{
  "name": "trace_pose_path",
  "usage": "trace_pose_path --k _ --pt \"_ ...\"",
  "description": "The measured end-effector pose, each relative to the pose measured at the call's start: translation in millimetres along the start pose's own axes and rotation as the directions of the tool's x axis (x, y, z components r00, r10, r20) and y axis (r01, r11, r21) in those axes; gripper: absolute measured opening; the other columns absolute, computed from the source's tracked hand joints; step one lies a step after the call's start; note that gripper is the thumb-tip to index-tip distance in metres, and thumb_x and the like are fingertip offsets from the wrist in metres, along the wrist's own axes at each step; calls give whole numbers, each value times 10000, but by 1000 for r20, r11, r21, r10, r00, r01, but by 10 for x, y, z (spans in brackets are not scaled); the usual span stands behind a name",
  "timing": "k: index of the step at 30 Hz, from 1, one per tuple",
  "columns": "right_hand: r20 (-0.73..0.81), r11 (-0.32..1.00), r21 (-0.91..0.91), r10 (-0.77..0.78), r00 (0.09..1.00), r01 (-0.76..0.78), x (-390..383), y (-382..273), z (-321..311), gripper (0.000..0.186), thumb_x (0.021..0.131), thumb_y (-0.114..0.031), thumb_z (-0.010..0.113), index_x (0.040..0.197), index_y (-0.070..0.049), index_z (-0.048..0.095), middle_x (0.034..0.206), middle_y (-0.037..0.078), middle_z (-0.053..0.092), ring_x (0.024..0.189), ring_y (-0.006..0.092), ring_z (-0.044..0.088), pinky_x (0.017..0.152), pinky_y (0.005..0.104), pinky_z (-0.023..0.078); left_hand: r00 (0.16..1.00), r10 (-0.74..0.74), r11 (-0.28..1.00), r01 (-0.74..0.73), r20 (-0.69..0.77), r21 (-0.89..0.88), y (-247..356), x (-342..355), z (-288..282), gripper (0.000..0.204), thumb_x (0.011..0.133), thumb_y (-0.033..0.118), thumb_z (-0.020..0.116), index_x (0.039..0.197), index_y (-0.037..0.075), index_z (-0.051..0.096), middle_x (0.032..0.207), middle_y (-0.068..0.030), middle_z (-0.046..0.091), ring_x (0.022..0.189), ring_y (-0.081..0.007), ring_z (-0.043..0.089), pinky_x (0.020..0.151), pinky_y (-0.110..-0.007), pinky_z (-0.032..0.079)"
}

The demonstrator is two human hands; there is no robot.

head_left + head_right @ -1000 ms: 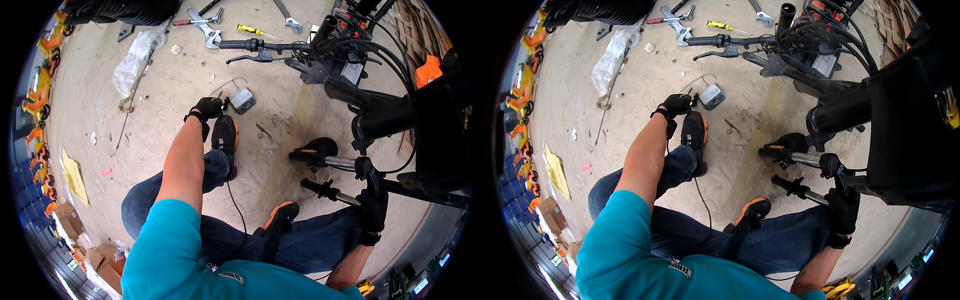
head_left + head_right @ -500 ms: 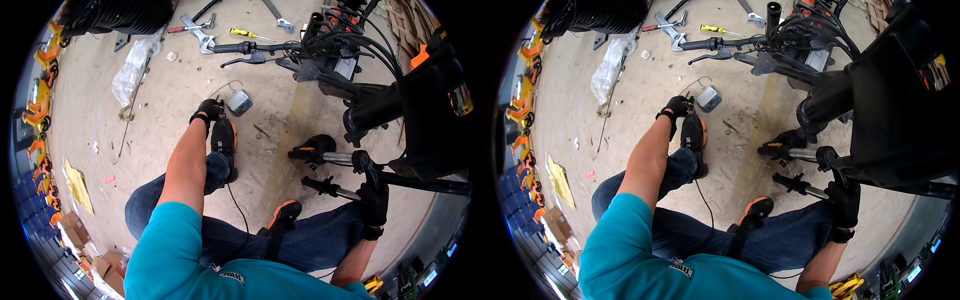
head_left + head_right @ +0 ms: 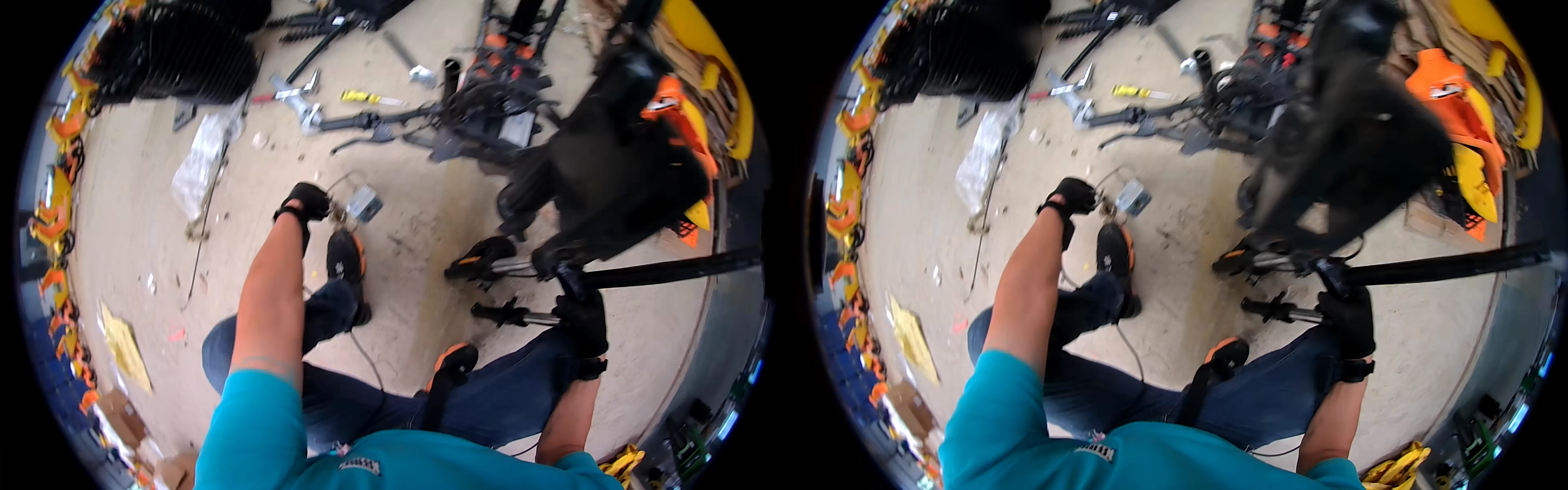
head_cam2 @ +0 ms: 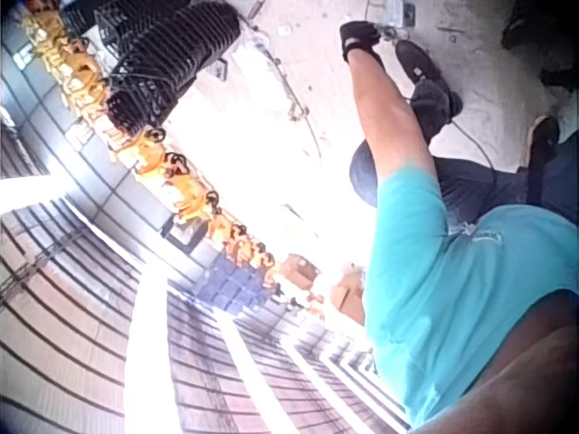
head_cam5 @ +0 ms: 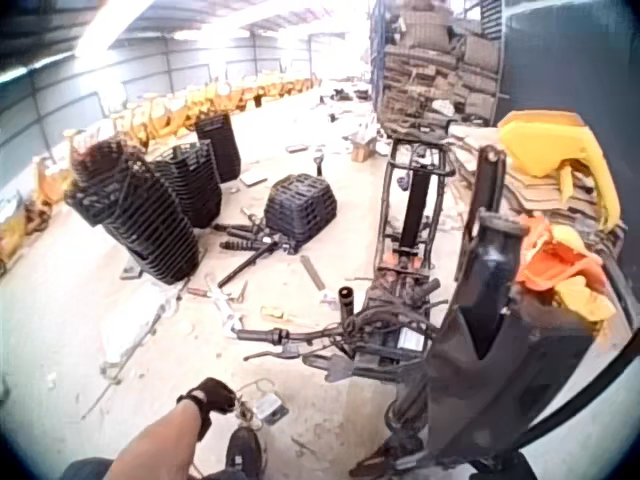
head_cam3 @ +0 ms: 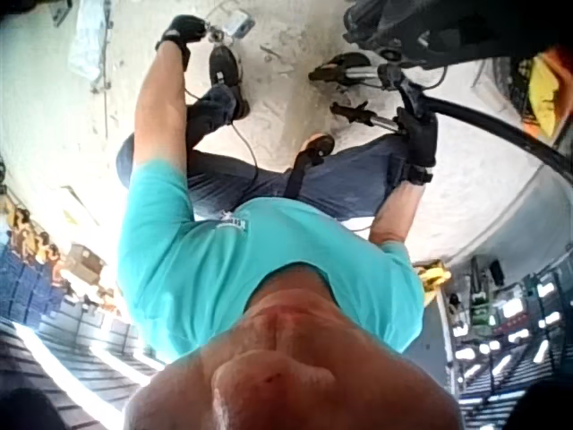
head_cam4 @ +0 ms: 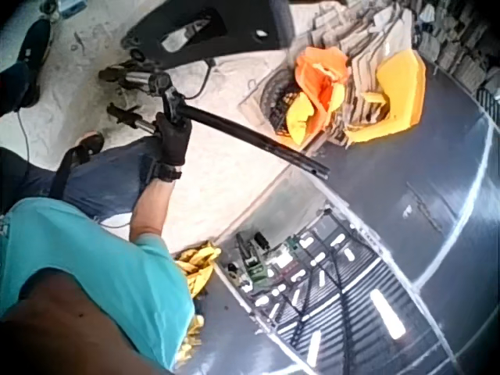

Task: The person, wearing black gloves, sits on a floor cluttered with components to work on motorcycle parts. They handle a black tube, a metal ring, and a bearing while working on the front fork assembly, then reach for the main frame to align and fit a component onto the steering column.

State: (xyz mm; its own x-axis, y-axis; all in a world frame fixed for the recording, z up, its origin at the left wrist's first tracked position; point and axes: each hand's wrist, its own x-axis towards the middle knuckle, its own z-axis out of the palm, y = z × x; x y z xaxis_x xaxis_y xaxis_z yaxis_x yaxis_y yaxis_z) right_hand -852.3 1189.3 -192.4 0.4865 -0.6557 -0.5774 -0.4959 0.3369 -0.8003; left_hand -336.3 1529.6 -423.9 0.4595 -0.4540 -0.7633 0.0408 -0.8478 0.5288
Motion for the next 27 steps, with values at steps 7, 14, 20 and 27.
trace_pose_path --k 7,14,20,27 --pt "57 996 45 -77 995 75 27 1 -42 418 748 -14 745 1145 -6 615 849 7 616 678 92 584 577 258 488 902 296 864 -394 -316 -315 2088 -1140 -786 173 840 127 684 981 27 682 803 -59 695 678 -144 667 569 -258 524" --pt "81 994 66 -96 992 91 -78 -115 -55 464 761 -80 753 1199 -35 606 828 1 620 636 92 568 571 256 477 452 848 491 -867 -276 87 4055 -2653 -629 248 891 96 668 1122 6 657 945 -10 682 837 -64 615 739 -226 500" --pt "122 965 115 -250 961 236 36 208 -237 507 818 -106 706 1304 -75 566 830 -17 637 637 52 548 545 236 443 307 935 349 -890 -178 294 4708 -3047 -213 292 936 173 600 1182 23 645 1007 -36 684 880 -106 628 793 -256 513" --pt "193 976 47 -217 957 212 40 -57 -165 483 764 -22 714 1234 -46 605 932 -25 635 805 62 557 738 248 482 301 941 158 -796 155 585 4698 -3056 -634 576 973 321 549 1462 76 369 1483 -131 414 1341 -262 446 1102 -363 396"
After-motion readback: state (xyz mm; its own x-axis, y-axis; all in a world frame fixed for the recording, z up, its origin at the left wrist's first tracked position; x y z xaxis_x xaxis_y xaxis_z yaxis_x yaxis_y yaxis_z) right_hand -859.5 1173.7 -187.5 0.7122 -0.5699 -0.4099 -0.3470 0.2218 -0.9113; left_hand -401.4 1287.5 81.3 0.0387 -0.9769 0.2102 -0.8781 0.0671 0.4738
